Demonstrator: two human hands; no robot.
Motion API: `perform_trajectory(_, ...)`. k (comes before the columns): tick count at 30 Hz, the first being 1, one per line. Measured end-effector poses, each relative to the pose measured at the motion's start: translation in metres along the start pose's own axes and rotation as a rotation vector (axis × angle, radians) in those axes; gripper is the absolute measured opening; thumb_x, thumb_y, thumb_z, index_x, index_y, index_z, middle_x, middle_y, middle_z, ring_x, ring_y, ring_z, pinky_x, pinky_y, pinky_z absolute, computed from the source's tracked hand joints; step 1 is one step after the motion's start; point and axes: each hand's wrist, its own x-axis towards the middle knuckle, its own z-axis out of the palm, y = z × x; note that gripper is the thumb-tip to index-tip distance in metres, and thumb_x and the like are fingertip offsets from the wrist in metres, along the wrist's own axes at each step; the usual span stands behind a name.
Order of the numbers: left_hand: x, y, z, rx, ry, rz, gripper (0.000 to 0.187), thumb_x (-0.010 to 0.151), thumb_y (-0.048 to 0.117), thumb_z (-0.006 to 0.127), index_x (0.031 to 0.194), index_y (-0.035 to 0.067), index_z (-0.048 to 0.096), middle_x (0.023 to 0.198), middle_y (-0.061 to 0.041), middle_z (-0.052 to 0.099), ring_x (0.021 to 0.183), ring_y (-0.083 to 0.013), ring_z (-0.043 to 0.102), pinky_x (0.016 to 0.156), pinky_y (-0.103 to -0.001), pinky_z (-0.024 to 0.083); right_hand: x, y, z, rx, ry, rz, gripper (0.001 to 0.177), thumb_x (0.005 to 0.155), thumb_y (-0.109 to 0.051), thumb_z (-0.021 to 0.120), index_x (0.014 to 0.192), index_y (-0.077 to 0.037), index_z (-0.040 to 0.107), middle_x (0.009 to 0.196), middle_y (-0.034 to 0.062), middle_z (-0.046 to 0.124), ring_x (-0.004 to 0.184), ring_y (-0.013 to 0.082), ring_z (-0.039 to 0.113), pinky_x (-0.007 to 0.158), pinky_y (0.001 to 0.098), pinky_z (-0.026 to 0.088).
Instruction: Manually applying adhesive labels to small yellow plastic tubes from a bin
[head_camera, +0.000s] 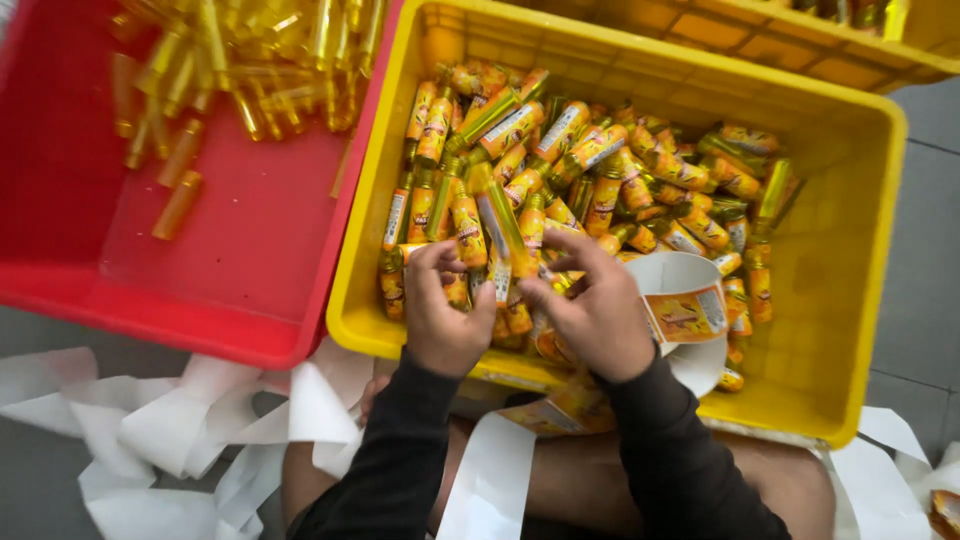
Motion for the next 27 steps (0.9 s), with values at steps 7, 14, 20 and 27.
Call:
perform_trajectory(7, -0.010, -0.023, 0.015, 0.408, 0.062, 0.205, 0.025, 0.077, 0.024, 0.068, 0.100, 0.016, 0.064, 0.086, 0.002, 0.059, 0.066, -0.0208, 0.064, 0.063, -0.034, 0.053, -0.052, -0.009, -0.053, -0.100, 0.299, 0.023, 0.034, 0.085, -0.009, 0.082, 0.118, -0.005, 0.072, 0.106, 0.0114, 0.075, 0.087, 0.0268, 0.076, 0.069, 0.0308, 0.058)
perform_trajectory(14, -0.025, -0.022, 0.012, 0.378, 0.006, 0.155, 0.017, 0.076, 0.015, 0.069, 0.092, 0.015, 0.067, 0.072, -0.004, 0.062, 0.067, -0.0301, 0.068, 0.063, -0.039, 0.055, -0.178, 0.024, -0.116, -0.318, 0.440, 0.025, 0.026, 0.084, -0.015, 0.082, 0.109, -0.012, 0.076, 0.093, 0.0101, 0.076, 0.093, 0.0304, 0.075, 0.080, 0.0376, 0.058)
perform_trajectory(20, -0.113, 0.033, -0.010, 0.221, -0.198, -0.272, 0.025, 0.084, 0.027, 0.072, 0.106, 0.016, 0.065, 0.089, -0.015, 0.070, 0.088, -0.0388, 0.070, 0.079, -0.051, 0.056, -0.312, 0.098, -0.138, -0.883, 0.514, 0.075, 0.039, 0.075, -0.034, 0.081, 0.110, -0.018, 0.073, 0.121, 0.0037, 0.067, 0.113, 0.0293, 0.070, 0.091, 0.0435, 0.059)
perform_trajectory(27, -0.194, 0.016, -0.030, 0.396, -0.399, -0.204, 0.076, 0.073, 0.019, 0.076, 0.142, 0.004, 0.045, 0.118, -0.017, 0.064, 0.100, -0.0298, 0.065, 0.084, -0.037, 0.055, -0.327, 0.086, -0.120, -1.000, 0.551, 0.009, 0.043, 0.079, -0.037, 0.069, 0.115, -0.014, 0.070, 0.131, 0.0089, 0.061, 0.127, 0.0320, 0.055, 0.103, 0.0465, 0.042)
